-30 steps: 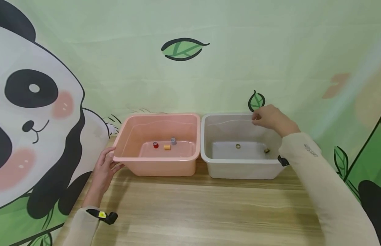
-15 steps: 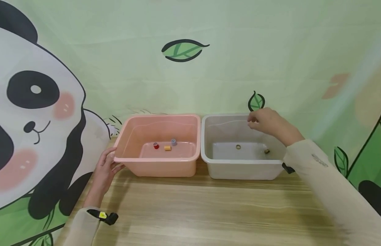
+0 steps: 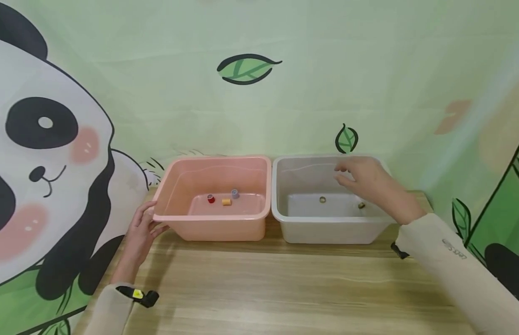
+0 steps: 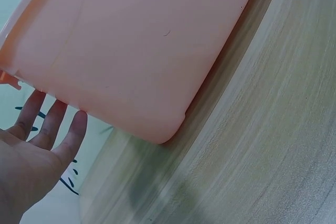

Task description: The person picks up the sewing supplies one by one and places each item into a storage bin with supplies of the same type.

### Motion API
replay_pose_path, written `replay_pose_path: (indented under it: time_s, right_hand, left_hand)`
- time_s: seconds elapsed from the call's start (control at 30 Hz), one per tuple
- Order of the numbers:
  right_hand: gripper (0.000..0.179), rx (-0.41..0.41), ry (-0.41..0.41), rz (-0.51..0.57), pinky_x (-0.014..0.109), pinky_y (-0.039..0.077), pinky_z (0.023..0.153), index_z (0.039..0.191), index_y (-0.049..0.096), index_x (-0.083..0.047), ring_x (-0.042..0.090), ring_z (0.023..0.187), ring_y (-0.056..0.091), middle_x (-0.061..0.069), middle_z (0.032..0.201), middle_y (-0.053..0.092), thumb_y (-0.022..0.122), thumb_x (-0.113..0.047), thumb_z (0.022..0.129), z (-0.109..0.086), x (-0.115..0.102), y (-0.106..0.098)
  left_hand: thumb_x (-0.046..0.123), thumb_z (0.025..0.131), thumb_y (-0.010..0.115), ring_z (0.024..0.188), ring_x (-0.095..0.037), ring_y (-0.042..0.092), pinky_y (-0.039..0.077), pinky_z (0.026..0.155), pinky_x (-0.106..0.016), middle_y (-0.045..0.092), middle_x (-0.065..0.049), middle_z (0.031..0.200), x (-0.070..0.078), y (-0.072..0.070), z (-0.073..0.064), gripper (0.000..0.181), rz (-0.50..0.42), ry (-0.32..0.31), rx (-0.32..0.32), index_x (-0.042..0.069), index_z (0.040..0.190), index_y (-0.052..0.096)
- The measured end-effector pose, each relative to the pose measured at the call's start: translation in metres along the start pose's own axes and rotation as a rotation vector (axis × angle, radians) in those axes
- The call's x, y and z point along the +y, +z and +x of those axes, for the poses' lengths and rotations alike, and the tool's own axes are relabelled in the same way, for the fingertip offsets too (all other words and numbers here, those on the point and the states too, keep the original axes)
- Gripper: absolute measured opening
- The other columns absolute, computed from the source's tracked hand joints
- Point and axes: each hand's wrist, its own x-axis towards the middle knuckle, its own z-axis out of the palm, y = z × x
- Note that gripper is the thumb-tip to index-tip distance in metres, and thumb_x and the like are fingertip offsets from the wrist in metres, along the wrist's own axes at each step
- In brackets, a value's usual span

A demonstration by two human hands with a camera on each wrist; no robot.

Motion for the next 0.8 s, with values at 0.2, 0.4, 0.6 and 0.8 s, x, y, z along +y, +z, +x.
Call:
replay_pose_path:
  time_s: [0.2,0.4,0.6,0.8]
  right_hand:
    - [0.028,0.09,-0.077,0.011,0.056,0.051,0.092,0.12,0.068,0.0,0.036,0.104,0.064,0.018,0.115,0.069,0.064,-0.018,0.1,-0.022,-0.013,0.015]
    - [0.028,0.188,-0.118,0.014,0.057,0.05,0.094,0.119,0.069,-0.001,0.04,0.111,0.062,0.018,0.115,0.069,0.071,-0.016,0.095,-0.04,-0.028,0.027]
    - [0.03,0.2,-0.153,0.021,0.057,0.05,0.095,0.121,0.067,-0.001,0.04,0.113,0.062,0.018,0.118,0.068,0.071,-0.016,0.095,-0.045,-0.038,0.035]
    - [0.032,0.203,-0.171,0.009,0.059,0.047,0.099,0.123,0.066,-0.002,0.04,0.117,0.058,0.018,0.122,0.066,0.072,-0.017,0.094,-0.047,-0.043,0.037]
  left_hand:
    - [0.036,0.107,0.052,0.109,-0.012,0.065,0.058,0.09,-0.034,0.049,-0.008,0.141,0.002,0.0,-0.001,0.047,0.009,0.002,-0.013,0.014,0.147,0.043]
    - [0.036,0.107,0.051,0.108,-0.012,0.065,0.058,0.09,-0.035,0.049,-0.008,0.139,0.004,0.0,-0.001,0.046,0.003,0.008,-0.017,0.014,0.147,0.043]
    - [0.036,0.107,0.051,0.105,-0.01,0.065,0.058,0.09,-0.035,0.049,-0.007,0.139,0.004,0.001,0.0,0.047,0.008,0.01,-0.019,0.013,0.147,0.043]
    - [0.037,0.107,0.051,0.106,-0.008,0.065,0.058,0.091,-0.034,0.046,-0.008,0.145,0.004,0.001,-0.002,0.048,0.043,-0.003,-0.021,0.014,0.148,0.042]
